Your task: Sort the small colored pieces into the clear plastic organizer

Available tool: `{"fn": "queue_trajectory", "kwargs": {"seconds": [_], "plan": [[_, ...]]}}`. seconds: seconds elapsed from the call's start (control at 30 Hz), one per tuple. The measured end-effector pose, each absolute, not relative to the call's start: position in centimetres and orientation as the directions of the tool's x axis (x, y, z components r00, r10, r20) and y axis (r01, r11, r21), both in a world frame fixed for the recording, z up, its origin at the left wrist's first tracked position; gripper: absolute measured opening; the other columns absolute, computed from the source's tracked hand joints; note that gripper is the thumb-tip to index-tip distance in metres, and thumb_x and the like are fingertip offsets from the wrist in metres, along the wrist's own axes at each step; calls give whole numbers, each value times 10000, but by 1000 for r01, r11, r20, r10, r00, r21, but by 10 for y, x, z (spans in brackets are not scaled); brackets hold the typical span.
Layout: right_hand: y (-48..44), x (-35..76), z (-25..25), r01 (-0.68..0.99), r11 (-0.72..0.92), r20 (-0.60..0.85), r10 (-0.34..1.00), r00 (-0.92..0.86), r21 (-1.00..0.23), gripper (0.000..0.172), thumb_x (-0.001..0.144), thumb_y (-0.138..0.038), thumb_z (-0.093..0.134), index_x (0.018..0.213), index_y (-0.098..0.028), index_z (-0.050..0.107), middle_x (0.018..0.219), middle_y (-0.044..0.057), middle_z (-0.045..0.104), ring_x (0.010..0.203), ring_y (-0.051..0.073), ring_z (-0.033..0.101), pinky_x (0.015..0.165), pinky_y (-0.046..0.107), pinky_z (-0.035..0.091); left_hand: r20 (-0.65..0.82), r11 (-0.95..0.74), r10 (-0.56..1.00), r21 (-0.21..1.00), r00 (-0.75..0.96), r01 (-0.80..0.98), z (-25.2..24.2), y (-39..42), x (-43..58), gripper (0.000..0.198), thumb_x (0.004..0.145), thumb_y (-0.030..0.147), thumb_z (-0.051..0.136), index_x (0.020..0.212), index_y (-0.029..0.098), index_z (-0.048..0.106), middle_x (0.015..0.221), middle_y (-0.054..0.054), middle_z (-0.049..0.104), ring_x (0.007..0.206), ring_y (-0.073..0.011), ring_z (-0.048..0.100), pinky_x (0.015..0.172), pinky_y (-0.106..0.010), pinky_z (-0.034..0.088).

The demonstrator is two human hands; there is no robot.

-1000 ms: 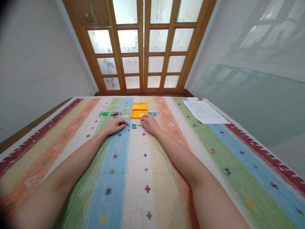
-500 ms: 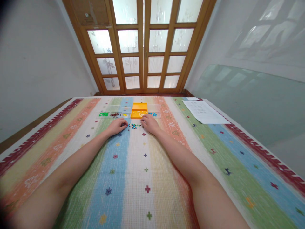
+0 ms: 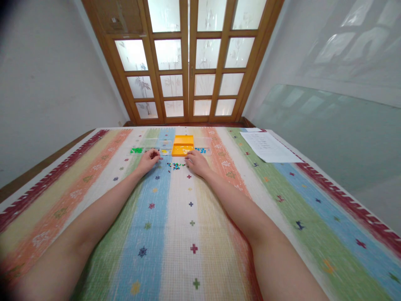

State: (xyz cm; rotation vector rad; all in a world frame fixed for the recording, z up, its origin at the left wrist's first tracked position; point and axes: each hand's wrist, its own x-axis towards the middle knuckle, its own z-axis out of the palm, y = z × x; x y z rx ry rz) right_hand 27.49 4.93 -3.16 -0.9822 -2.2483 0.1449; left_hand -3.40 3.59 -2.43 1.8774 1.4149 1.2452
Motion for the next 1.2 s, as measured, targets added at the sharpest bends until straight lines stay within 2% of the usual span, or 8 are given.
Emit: {"fn": "queue_trajectory", "kwargs": {"seconds": [0.1, 0.27, 0.43, 0.73, 0.83, 0.97, 1.07, 1.2], "plan": [[50, 275, -32, 609, 712, 538, 684, -492, -349, 207, 994, -268, 576, 1069, -213, 761, 1228, 110, 667, 1173, 258, 577, 1046, 450, 469, 383, -387, 914, 728, 133, 566, -24, 33, -34, 133, 848, 305, 611, 934, 219, 665, 879, -28, 684, 794, -191, 617, 774, -328, 493], [50, 275, -33, 610, 713, 539, 683, -492, -346, 195, 986, -254, 587, 1061, -209, 761, 1231, 112, 665, 1179, 259, 575, 1050, 445, 467, 368, -548, 835, 506, 409, 666, -18, 22, -25, 194, 852, 260, 627, 1005, 230, 743, 1007, -70, 704, 982, -251, 628, 951, -412, 481], [50, 275, -32, 617, 711, 538, 684, -493, -339, 195, 986, -260, 589, 1063, -212, 762, 1224, 108, 667, 1185, 257, 576, 1058, 444, 464, 352, -574, 818, 436, 455, 693, -14, 18, -20, 183, 868, 256, 619, 977, 249, 766, 1026, -77, 687, 1050, -269, 619, 1008, -434, 461], [47, 275, -28, 617, 716, 541, 677, -500, -327, 214, 997, -273, 568, 1068, -224, 764, 1234, 112, 664, 1194, 267, 566, 1059, 463, 457, 354, -544, 838, 479, 416, 689, -14, 17, -16, 109, 858, 274, 643, 881, 236, 743, 940, -68, 703, 956, -261, 623, 938, -414, 471], [40, 272, -20, 590, 761, 541, 626, -562, -268, 228, 1013, -272, 539, 1051, -227, 759, 1214, 113, 669, 1175, 271, 561, 1045, 454, 449, 364, -478, 876, 559, 318, 678, -16, 19, -18, 116, 866, 287, 629, 891, 224, 723, 903, -53, 714, 860, -230, 628, 846, -373, 485], [31, 266, -13, 541, 814, 476, 569, -671, -212, 230, 1010, -251, 525, 1027, -234, 754, 1042, 95, 696, 1034, 252, 585, 954, 404, 454, 376, -385, 915, 709, 145, 590, -21, 29, -29, 116, 850, 289, 620, 906, 216, 691, 844, -26, 705, 768, -193, 618, 761, -328, 485], [28, 263, -12, 520, 830, 430, 552, -714, -203, 200, 988, -253, 560, 983, -238, 760, 961, 82, 691, 980, 241, 586, 898, 369, 447, 376, -331, 926, 789, 19, 518, -28, 39, -40, 111, 815, 276, 612, 888, 209, 663, 819, -16, 681, 743, -178, 603, 722, -301, 478], [27, 263, -13, 492, 841, 403, 539, -739, -224, 164, 968, -260, 599, 995, -242, 760, 950, 66, 686, 952, 225, 592, 867, 343, 441, 371, -287, 924, 835, -94, 469, -34, 50, -53, 125, 750, 227, 580, 859, 200, 634, 837, -17, 660, 755, -167, 592, 716, -281, 475]]}}
